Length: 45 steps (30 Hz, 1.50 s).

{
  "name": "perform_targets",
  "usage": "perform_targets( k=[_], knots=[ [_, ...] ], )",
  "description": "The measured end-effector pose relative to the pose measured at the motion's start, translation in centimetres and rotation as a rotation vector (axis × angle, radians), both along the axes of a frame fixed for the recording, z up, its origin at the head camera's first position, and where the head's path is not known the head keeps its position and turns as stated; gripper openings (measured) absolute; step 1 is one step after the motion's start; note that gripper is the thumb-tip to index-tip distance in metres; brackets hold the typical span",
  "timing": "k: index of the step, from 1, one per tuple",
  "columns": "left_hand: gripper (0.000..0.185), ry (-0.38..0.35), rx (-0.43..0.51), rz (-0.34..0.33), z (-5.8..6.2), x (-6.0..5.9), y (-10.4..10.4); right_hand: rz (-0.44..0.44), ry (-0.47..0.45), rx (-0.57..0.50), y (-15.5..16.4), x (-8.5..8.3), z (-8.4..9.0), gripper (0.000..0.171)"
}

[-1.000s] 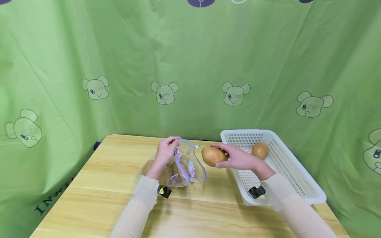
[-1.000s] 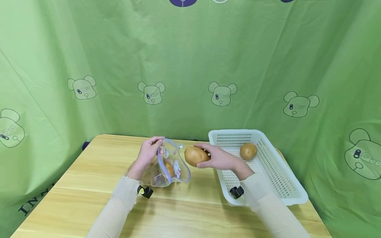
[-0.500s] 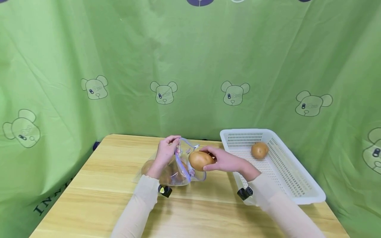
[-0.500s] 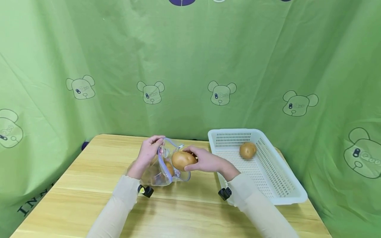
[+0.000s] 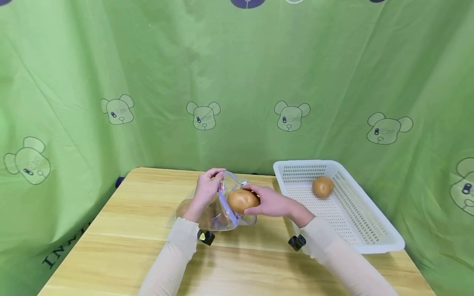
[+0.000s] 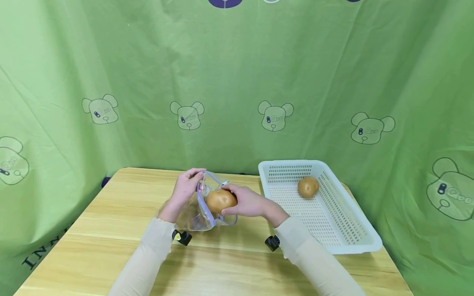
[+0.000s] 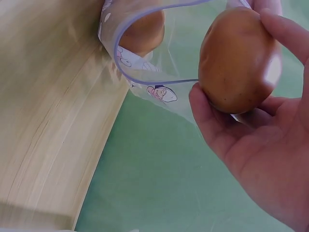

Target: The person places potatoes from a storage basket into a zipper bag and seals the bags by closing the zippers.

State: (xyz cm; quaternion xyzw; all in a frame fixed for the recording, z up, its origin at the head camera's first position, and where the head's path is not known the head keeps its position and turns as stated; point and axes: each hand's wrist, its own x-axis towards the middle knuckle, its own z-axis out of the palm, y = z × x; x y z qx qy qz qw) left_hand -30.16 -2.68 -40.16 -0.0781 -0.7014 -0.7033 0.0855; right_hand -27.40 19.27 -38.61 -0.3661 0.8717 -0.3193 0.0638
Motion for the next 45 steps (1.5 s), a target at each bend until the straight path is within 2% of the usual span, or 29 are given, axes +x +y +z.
perform_targets(
  k=[7,15,20,24,28,31,36,37,39,43,45],
  knots=[
    [0.023,-0.013,-0.001,0.005,0.2,0.2,0.2,0.007,0.044,0.029,-0.1,0.5,0.2,0.064],
    [0.024,-0.036,0.010,-0.018,0.4,0.2,0.2,0.048,-0.029,0.026,-0.1,0.7,0.1,0.058],
    [0.025,-0.056,0.025,-0.054,0.7,0.3,0.2,-0.011,0.006,0.050,-0.4,0.8,-0.3,0.061],
    [0.025,-0.060,0.007,-0.066,1.8,1.3,0.3,-0.071,0.036,0.069,-0.8,0.8,-0.6,0.069],
    [0.025,-0.042,-0.008,-0.066,3.0,2.5,0.5,-0.084,0.056,0.056,-1.0,0.8,-1.1,0.075],
    [0.025,-0.038,-0.011,-0.069,3.2,2.7,0.6,-0.076,0.061,0.019,-1.0,0.6,-1.6,0.076],
    [0.025,-0.049,-0.016,-0.068,3.1,2.6,0.6,-0.026,0.051,-0.036,-1.1,0.2,-1.9,0.076],
    [0.025,-0.043,-0.013,-0.062,2.7,2.2,0.6,-0.012,0.047,-0.042,-1.1,0.2,-1.9,0.077],
    [0.025,-0.040,-0.020,-0.058,2.7,2.2,0.6,0.003,0.010,-0.058,-1.3,0.3,-1.9,0.075],
    [0.025,-0.044,-0.016,-0.056,1.4,1.0,0.6,0.023,-0.076,-0.091,-1.7,0.3,-1.9,0.070],
    [0.026,-0.054,-0.018,-0.053,1.1,0.6,0.6,0.023,-0.113,-0.106,-1.9,0.2,-2.0,0.068]
  ],
)
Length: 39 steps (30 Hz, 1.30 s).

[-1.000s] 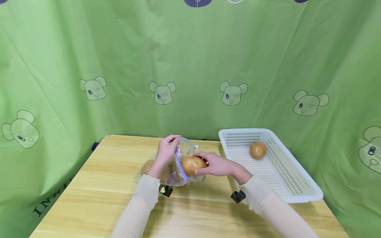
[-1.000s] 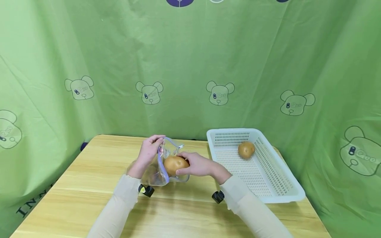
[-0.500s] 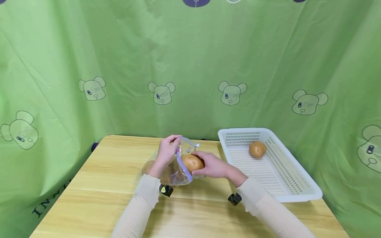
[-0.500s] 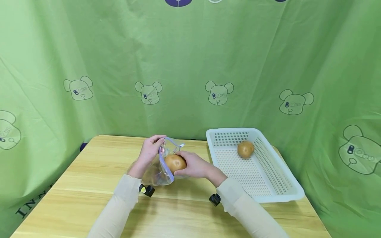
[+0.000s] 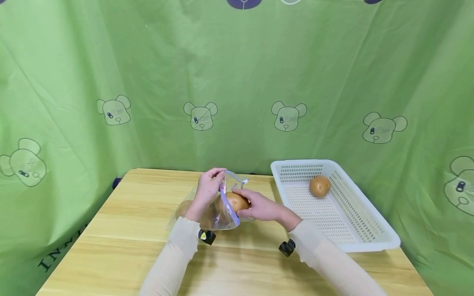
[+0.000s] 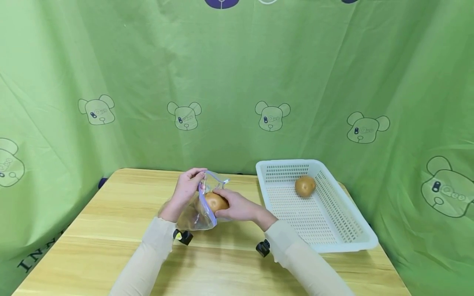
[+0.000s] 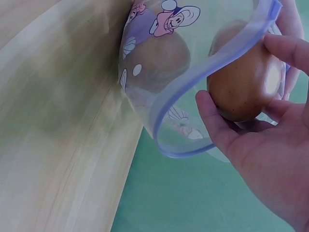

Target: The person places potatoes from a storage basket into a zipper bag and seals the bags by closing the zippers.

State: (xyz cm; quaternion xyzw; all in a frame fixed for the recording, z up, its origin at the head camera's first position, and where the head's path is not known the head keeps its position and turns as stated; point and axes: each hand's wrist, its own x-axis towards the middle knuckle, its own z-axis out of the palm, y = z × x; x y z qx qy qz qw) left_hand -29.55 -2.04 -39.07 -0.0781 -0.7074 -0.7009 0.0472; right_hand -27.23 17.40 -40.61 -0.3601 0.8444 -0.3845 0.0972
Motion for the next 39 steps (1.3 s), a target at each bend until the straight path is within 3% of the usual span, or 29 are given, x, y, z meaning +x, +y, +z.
perform_targets(
  k=[7,18,23,30,39],
  knots=[
    [0.025,0.008,-0.024,0.032,-0.4,-0.4,0.0,-0.039,-0.052,-0.061,-0.4,-0.6,-0.8,0.067],
    [0.025,-0.016,-0.019,-0.019,0.4,0.2,-0.4,0.007,0.006,-0.115,-0.7,-1.1,-1.8,0.057],
    [0.026,0.005,0.006,-0.006,-0.2,-0.1,-0.3,0.038,-0.026,-0.113,-0.9,-1.0,-1.7,0.054],
    [0.027,0.043,-0.025,0.028,-0.6,-0.4,-0.1,0.013,-0.081,-0.121,-1.1,-1.0,-1.8,0.050],
    [0.025,0.007,-0.002,0.022,-0.4,-0.3,-0.1,-0.076,0.037,-0.059,-1.1,-1.1,-1.5,0.020]
  ],
)
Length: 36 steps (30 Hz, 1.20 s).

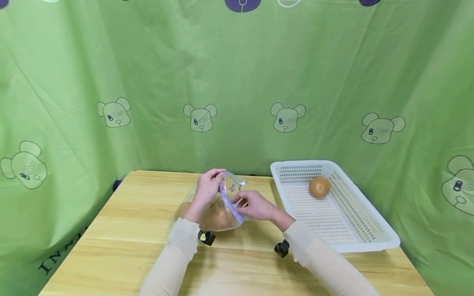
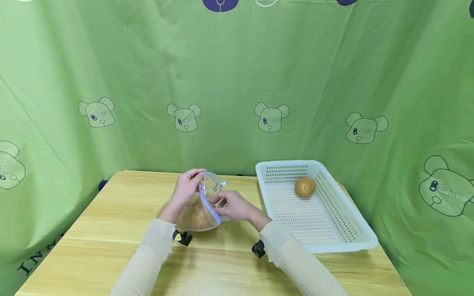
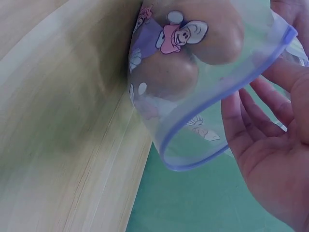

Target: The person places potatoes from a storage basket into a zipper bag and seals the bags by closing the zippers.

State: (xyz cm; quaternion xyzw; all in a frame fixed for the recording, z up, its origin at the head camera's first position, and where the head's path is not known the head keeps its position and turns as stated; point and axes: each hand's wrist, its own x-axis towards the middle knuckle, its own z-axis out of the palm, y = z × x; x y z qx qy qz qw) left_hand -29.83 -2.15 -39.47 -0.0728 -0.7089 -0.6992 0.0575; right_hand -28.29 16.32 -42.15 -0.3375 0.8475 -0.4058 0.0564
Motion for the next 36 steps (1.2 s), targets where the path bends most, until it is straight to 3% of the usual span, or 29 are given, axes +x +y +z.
perform_targets(
  k=[6,14,17,24,31,36],
  knots=[
    [0.026,-0.022,0.014,-0.024,0.4,0.2,-0.1,0.023,0.003,0.003,0.3,0.1,0.4,0.017],
    [0.026,0.001,-0.018,-0.015,2.6,2.1,-0.2,-0.010,0.022,0.001,1.7,-0.2,2.7,0.021],
    [0.026,0.001,-0.003,-0.024,2.5,2.1,-0.3,-0.033,0.041,-0.005,2.8,-0.2,3.9,0.021],
    [0.026,-0.018,0.025,-0.016,-0.2,-0.1,-0.2,-0.115,0.061,0.024,6.6,-1.4,4.8,0.025],
    [0.025,-0.028,0.026,-0.009,-0.4,-0.2,-0.2,-0.210,0.065,0.026,10.5,-2.5,5.2,0.036],
    [0.024,-0.021,-0.004,0.000,-0.5,-0.1,-0.3,-0.269,0.017,0.029,13.6,-3.4,4.2,0.049]
  ],
)
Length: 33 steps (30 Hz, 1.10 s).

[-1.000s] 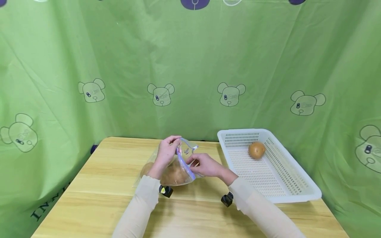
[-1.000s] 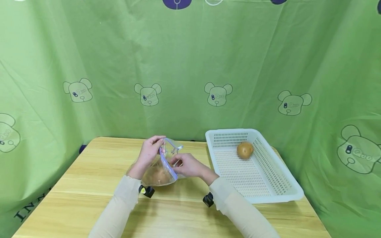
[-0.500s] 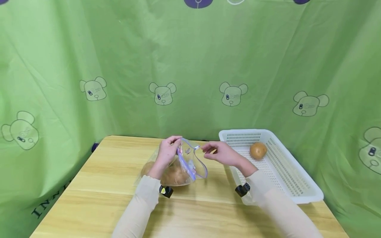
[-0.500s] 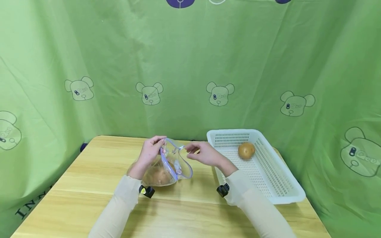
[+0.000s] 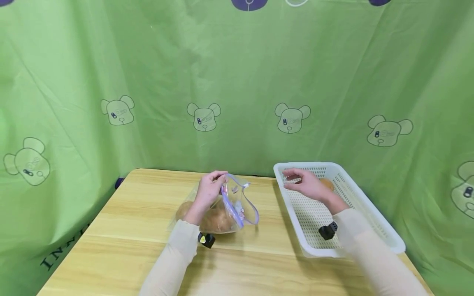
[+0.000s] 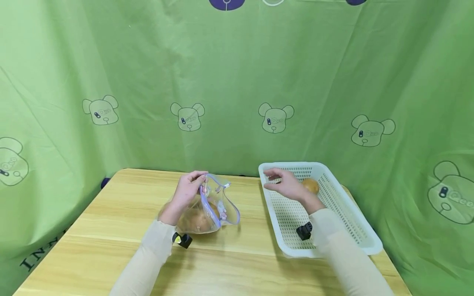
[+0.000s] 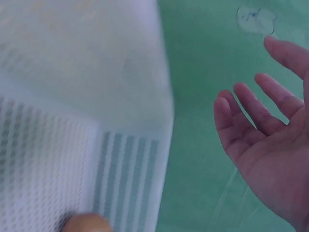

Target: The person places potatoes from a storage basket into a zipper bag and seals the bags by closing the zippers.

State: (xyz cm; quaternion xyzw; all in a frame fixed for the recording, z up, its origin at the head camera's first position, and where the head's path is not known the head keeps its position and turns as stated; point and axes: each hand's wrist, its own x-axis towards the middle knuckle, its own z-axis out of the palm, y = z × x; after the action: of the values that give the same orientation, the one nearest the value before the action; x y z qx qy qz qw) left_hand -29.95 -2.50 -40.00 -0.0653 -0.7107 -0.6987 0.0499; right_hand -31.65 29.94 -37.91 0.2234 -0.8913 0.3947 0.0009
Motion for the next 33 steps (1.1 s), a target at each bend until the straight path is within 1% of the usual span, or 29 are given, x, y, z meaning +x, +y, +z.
perform_targets(
  k=[5,8,12,14,21,26,33],
  knots=[
    [0.025,0.006,-0.006,-0.002,-0.1,0.0,-0.1,-0.070,-0.008,0.058,2.6,-0.8,-1.1,0.059],
    [0.024,0.010,-0.001,-0.004,-0.3,0.0,-0.2,-0.101,-0.007,0.054,3.9,-1.3,-1.8,0.060],
    [0.025,0.014,-0.002,-0.010,-0.3,0.0,-0.2,-0.106,-0.015,0.037,5.4,-1.9,-2.4,0.060],
    [0.025,0.013,-0.006,-0.012,-0.3,0.2,-0.2,-0.116,-0.018,0.049,6.1,-2.1,-2.6,0.060],
    [0.026,0.027,-0.052,-0.018,0.0,0.6,-0.3,-0.161,-0.048,0.062,8.3,-2.6,-3.5,0.063],
    [0.027,0.031,-0.064,-0.028,0.0,0.7,-0.3,-0.202,-0.045,0.090,9.6,-2.9,-4.1,0.067],
    [0.026,0.012,-0.067,-0.036,-0.2,0.9,-0.6,-0.254,-0.033,0.088,11.1,-3.5,-5.3,0.069]
  ],
)
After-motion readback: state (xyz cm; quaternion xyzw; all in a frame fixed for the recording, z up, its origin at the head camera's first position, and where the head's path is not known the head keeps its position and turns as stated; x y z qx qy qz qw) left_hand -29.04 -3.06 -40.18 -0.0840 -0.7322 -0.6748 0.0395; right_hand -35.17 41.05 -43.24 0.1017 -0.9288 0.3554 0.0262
